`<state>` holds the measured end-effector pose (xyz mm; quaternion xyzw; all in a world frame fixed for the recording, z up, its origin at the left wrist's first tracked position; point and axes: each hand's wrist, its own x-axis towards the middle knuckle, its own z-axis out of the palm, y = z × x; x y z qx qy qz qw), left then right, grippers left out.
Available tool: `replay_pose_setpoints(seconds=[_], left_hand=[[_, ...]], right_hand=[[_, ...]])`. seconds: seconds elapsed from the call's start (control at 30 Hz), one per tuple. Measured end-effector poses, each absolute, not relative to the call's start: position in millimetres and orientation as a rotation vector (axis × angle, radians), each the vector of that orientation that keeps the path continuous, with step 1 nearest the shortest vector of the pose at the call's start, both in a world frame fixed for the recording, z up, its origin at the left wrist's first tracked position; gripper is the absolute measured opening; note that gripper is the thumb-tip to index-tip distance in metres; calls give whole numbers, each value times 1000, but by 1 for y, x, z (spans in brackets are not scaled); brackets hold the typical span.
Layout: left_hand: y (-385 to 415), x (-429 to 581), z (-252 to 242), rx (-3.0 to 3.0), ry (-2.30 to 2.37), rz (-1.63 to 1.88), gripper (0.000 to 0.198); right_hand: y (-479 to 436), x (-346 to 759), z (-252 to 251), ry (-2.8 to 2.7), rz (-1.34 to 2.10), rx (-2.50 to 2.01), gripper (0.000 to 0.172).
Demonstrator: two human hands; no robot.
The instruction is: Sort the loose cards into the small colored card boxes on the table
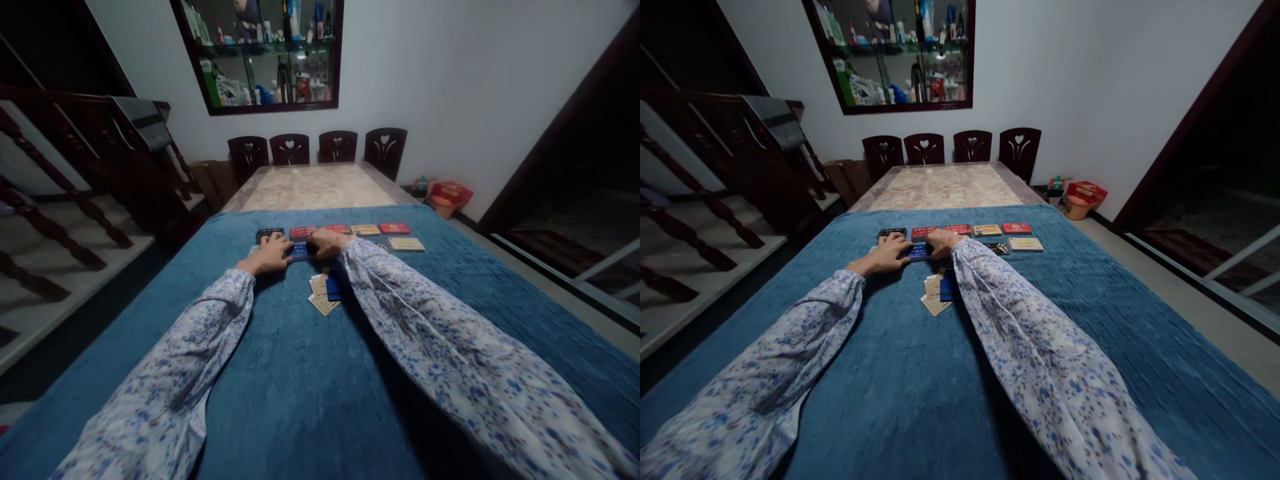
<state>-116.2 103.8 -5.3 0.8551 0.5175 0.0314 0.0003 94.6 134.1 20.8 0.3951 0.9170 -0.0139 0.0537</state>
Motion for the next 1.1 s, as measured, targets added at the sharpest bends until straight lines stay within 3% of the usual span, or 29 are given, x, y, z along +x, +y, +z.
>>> replay_pose_setpoints(seconds=[0.53, 0.67, 0.9, 1.1], left_hand=[[106, -115, -2, 2637, 1661, 103, 38], [102, -118, -1, 2690, 1656, 87, 47], [75, -107, -4, 2847, 1563, 430, 39], [52, -83, -18, 2894, 1383, 603, 33]], right_hand=[[134, 93, 24, 2783, -75, 1215, 39], [131, 94, 27, 2769, -4, 1229, 43], [119, 129, 23, 2942, 150, 1248, 47], [95, 179, 1, 3106, 209, 1204, 33]])
